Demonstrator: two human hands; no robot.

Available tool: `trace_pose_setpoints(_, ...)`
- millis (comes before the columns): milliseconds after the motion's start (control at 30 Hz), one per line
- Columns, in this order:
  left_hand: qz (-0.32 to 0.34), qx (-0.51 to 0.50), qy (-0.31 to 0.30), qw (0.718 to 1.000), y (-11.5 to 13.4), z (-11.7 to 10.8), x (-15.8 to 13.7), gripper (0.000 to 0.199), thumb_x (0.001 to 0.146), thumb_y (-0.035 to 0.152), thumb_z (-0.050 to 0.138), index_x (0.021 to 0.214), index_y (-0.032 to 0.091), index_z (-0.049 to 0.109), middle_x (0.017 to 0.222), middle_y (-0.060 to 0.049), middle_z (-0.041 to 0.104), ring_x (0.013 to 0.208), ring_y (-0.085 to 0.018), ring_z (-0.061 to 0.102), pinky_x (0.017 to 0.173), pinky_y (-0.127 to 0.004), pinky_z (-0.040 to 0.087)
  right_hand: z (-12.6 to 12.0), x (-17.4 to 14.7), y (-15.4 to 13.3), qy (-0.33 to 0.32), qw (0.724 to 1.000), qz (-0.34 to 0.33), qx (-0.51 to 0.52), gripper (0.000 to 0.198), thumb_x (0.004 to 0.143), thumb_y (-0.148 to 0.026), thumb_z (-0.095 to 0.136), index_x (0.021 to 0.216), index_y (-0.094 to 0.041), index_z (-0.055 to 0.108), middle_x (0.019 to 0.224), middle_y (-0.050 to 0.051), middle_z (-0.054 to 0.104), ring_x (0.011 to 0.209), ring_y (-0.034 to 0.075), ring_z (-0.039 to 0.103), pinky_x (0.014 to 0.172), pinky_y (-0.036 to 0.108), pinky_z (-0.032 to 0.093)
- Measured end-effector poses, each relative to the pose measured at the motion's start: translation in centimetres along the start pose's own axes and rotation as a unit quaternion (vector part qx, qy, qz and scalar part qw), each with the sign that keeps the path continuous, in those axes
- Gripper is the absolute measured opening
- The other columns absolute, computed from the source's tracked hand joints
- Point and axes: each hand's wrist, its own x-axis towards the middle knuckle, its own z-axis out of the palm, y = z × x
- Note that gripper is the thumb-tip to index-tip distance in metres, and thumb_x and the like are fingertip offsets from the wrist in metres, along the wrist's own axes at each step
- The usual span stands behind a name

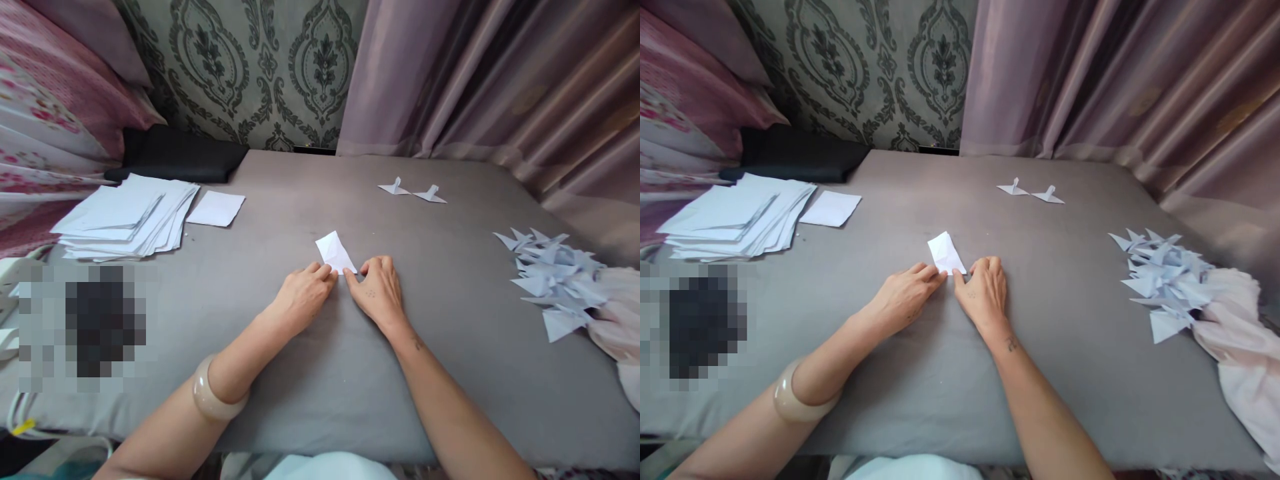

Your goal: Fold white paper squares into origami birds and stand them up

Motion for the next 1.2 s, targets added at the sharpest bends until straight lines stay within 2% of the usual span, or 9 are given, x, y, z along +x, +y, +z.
trace_pose_setpoints(233, -0.003, -0.027, -0.015, 1.0, -0.1, -0.6, -0.3, 0.034, 0.086, 0.008, 0.043, 0.117, 0.013, 0.055, 0.111, -0.011, 0.059, 0.098, -0.023, 0.055, 0.054, -0.027, 0.045, -0.1, 0.3, 1.1, -0.011, 0.998, -0.002, 0.066, 0.018, 0.077, -0.037, 0.057, 0.08, -0.02, 0.052, 0.094, 0.009, 0.052, 0.082, 0.023, 0.056, 0.082, 0.039, 0.045)
trace_pose_setpoints(433, 0.013, -0.07, 0.009, 0.997, -1.1, -0.4, -0.2, 0.03, 0.085, 0.007, 0.039, 0.102, 0.014, 0.063, 0.111, -0.01, 0.062, 0.099, -0.022, 0.058, 0.062, -0.027, 0.049, -0.3, 0.7, 2.2, -0.017, 0.99, -0.03, 0.134, 0.009, 0.074, -0.027, 0.054, 0.079, -0.02, 0.057, 0.091, 0.008, 0.054, 0.077, 0.019, 0.055, 0.079, 0.036, 0.046)
trace_pose_setpoints(567, 0.0, -0.114, 0.04, 0.993, -1.7, -0.1, 0.1, 0.031, 0.087, 0.01, 0.038, 0.097, 0.018, 0.067, 0.11, -0.009, 0.065, 0.101, -0.021, 0.059, 0.067, -0.025, 0.05, -0.6, 0.8, 2.2, -0.02, 0.978, -0.039, 0.205, 0.027, 0.071, -0.019, 0.051, 0.096, -0.019, 0.062, 0.091, 0.005, 0.061, 0.071, 0.015, 0.055, 0.076, 0.032, 0.046)
trace_pose_setpoints(700, -0.005, -0.134, 0.057, 0.989, -1.9, 0.1, 0.3, 0.032, 0.088, 0.011, 0.037, 0.097, 0.018, 0.067, 0.102, -0.009, 0.066, 0.099, -0.02, 0.06, 0.07, -0.025, 0.05, -0.8, 0.7, 1.0, -0.022, 0.966, -0.051, 0.253, 0.03, 0.078, -0.033, 0.055, 0.104, -0.02, 0.063, 0.093, 0.004, 0.064, 0.067, 0.014, 0.054, 0.072, 0.031, 0.047)
trace_pose_setpoints(800, -0.014, -0.155, 0.077, 0.985, -1.9, 0.2, 0.2, 0.031, 0.086, 0.01, 0.037, 0.096, 0.019, 0.065, 0.098, -0.007, 0.065, 0.095, -0.019, 0.06, 0.07, -0.026, 0.05, -0.7, 0.5, 0.1, -0.016, 0.969, -0.097, 0.226, 0.021, 0.079, -0.035, 0.059, 0.092, -0.02, 0.066, 0.087, 0.003, 0.062, 0.066, 0.014, 0.052, 0.068, 0.028, 0.045)
trace_pose_setpoints(900, -0.071, -0.153, 0.199, 0.965, -2.1, 0.3, 0.2, 0.032, 0.084, 0.012, 0.041, 0.111, 0.018, 0.057, 0.109, -0.011, 0.059, 0.102, -0.022, 0.054, 0.081, -0.034, 0.048, -0.7, 0.5, -0.2, 0.023, 0.966, -0.154, 0.204, 0.013, 0.084, -0.026, 0.054, 0.084, -0.022, 0.067, 0.087, 0.003, 0.061, 0.075, 0.015, 0.056, 0.072, 0.028, 0.045)
trace_pose_setpoints(1000, -0.103, -0.085, 0.298, 0.945, -2.6, 0.3, 0.1, 0.043, 0.086, 0.018, 0.049, 0.129, 0.017, 0.045, 0.127, -0.017, 0.048, 0.118, -0.029, 0.042, 0.096, -0.046, 0.038, -0.9, 0.8, 0.1, 0.07, 0.96, -0.217, 0.162, 0.018, 0.087, -0.021, 0.051, 0.09, -0.024, 0.068, 0.096, 0.005, 0.061, 0.089, 0.017, 0.057, 0.083, 0.031, 0.044)
trace_pose_setpoints(1100, -0.055, -0.013, 0.278, 0.959, -2.9, 0.7, 0.2, 0.027, 0.089, 0.015, 0.045, 0.112, 0.024, 0.057, 0.131, -0.01, 0.05, 0.123, -0.028, 0.039, 0.1, -0.047, 0.028, -1.2, 1.0, 0.6, 0.08, 0.954, -0.272, 0.097, 0.023, 0.089, -0.016, 0.048, 0.092, -0.025, 0.069, 0.102, 0.006, 0.062, 0.088, 0.017, 0.055, 0.085, 0.033, 0.041)
trace_pose_setpoints(1200, 0.009, 0.01, 0.23, 0.973, -2.6, 1.2, 0.4, 0.024, 0.092, 0.011, 0.037, 0.09, 0.021, 0.06, 0.115, -0.007, 0.062, 0.117, -0.024, 0.045, 0.098, -0.043, 0.026, -1.4, 0.9, 1.1, 0.059, 0.951, -0.301, 0.033, 0.026, 0.088, -0.011, 0.047, 0.093, -0.024, 0.069, 0.108, 0.006, 0.061, 0.091, 0.018, 0.054, 0.083, 0.033, 0.039)
